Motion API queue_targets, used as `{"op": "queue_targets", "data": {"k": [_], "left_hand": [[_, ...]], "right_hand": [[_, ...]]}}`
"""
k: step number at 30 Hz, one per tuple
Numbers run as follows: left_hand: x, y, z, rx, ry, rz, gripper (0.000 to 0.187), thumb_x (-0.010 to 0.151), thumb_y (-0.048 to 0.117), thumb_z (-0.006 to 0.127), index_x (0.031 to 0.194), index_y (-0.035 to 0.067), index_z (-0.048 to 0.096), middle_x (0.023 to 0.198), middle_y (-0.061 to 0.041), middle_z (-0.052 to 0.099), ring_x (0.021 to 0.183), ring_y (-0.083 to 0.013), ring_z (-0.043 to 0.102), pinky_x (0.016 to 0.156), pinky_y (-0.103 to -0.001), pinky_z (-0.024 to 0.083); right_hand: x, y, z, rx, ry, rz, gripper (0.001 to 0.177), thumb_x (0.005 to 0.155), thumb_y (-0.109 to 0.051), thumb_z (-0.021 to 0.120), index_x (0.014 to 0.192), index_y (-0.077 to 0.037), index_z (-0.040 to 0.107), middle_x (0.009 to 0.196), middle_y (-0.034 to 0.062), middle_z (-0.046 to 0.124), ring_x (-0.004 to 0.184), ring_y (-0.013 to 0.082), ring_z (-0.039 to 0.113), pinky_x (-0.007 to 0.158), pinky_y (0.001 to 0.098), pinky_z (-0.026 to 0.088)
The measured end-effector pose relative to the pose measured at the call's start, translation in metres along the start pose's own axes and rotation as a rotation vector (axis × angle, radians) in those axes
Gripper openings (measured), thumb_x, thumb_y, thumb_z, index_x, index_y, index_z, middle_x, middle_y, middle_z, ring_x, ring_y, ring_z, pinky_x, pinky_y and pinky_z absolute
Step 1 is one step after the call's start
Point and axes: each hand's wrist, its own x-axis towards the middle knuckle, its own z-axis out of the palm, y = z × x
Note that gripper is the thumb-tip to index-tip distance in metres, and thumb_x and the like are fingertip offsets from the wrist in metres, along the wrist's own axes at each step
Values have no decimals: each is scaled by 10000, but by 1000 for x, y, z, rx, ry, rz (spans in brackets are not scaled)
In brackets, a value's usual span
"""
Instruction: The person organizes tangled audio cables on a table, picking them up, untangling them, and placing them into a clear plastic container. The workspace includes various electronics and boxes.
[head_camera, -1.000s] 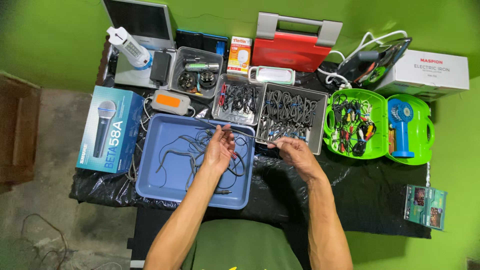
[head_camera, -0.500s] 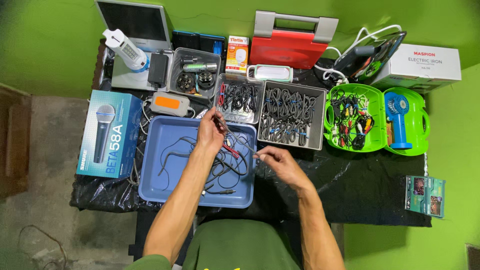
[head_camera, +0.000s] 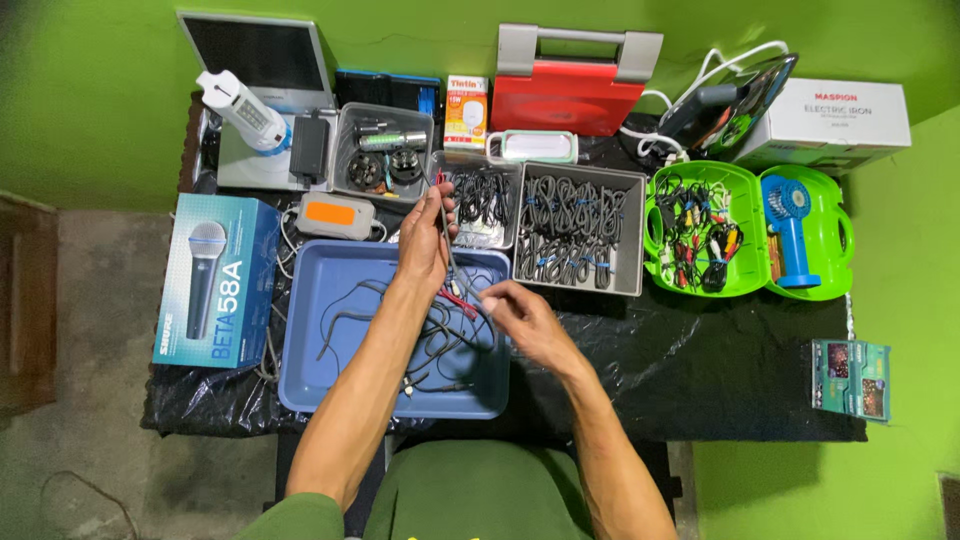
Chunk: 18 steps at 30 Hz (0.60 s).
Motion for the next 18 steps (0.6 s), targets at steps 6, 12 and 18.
{"op": "queue_targets", "data": {"k": [6,12,18], "left_hand": [[49,-13,-29,-15,79,-32,396,1112,422,608,1003,42,622,787,-1,548,675,-121,513,611,-264,471],[57,-16,-9,-109,-85,-61,268,1047,243,578,1247,83,657,886,20,621,781,-93,608,657,-230,488],[54,-23,33,117,-39,171,278,1049,192,608,1290,58,642,965,-23,681,824,-96,643,645,-206,493]], "right_hand": [[9,-15,1,-154,204,-1,255,1002,-255,622,917,-19,666,658,9,467,625,85,395,545,288,339],[5,-2,-28,-103,226,-123,246,1026,-223,566,914,-25,660,686,-29,518,636,54,435,559,258,373],[2,27,-58,31,212,-101,254,1056,-222,574,904,-31,643,709,-71,406,656,40,336,568,251,297]]}}
